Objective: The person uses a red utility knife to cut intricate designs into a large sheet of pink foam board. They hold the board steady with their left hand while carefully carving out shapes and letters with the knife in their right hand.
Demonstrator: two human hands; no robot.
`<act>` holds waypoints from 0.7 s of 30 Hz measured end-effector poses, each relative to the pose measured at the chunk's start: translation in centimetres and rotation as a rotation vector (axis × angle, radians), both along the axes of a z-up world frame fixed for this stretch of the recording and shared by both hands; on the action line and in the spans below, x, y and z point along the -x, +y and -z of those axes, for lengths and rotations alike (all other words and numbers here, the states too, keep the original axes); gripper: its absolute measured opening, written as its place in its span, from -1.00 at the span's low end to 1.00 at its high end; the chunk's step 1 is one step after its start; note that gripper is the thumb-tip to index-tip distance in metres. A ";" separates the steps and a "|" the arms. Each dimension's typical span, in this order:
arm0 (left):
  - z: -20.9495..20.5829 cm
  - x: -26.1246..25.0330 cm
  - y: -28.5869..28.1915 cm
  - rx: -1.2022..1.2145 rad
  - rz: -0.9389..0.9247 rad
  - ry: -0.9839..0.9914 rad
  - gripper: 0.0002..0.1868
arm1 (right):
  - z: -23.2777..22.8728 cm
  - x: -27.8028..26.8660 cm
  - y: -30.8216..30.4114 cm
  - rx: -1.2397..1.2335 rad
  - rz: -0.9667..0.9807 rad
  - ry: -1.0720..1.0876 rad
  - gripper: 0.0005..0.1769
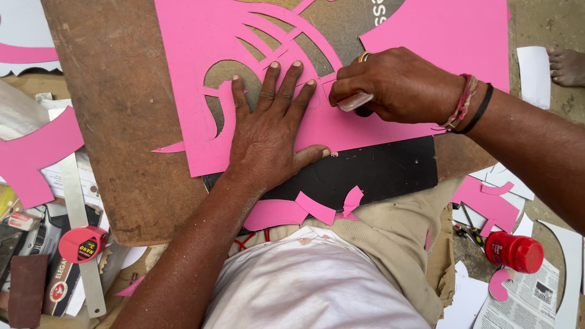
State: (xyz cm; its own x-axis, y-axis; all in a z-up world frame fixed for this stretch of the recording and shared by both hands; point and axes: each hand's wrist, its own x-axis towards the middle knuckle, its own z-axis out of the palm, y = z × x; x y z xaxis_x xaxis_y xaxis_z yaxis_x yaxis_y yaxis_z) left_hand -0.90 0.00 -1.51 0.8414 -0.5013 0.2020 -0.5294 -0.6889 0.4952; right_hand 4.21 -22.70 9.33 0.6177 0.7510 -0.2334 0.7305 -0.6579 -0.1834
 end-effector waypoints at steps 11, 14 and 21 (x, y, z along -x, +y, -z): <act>-0.2 -0.1 0.2 -0.008 0.019 0.020 0.16 | 0.4 -0.8 -1.0 0.067 -0.110 -0.015 -0.44; -0.5 -0.2 0.3 -0.003 0.021 0.032 0.16 | 0.1 -1.1 -1.2 0.073 -0.158 -0.033 -0.47; -0.7 -0.1 0.6 -0.004 0.019 0.021 0.13 | 0.2 0.3 -1.1 -0.062 -0.310 -0.161 -0.58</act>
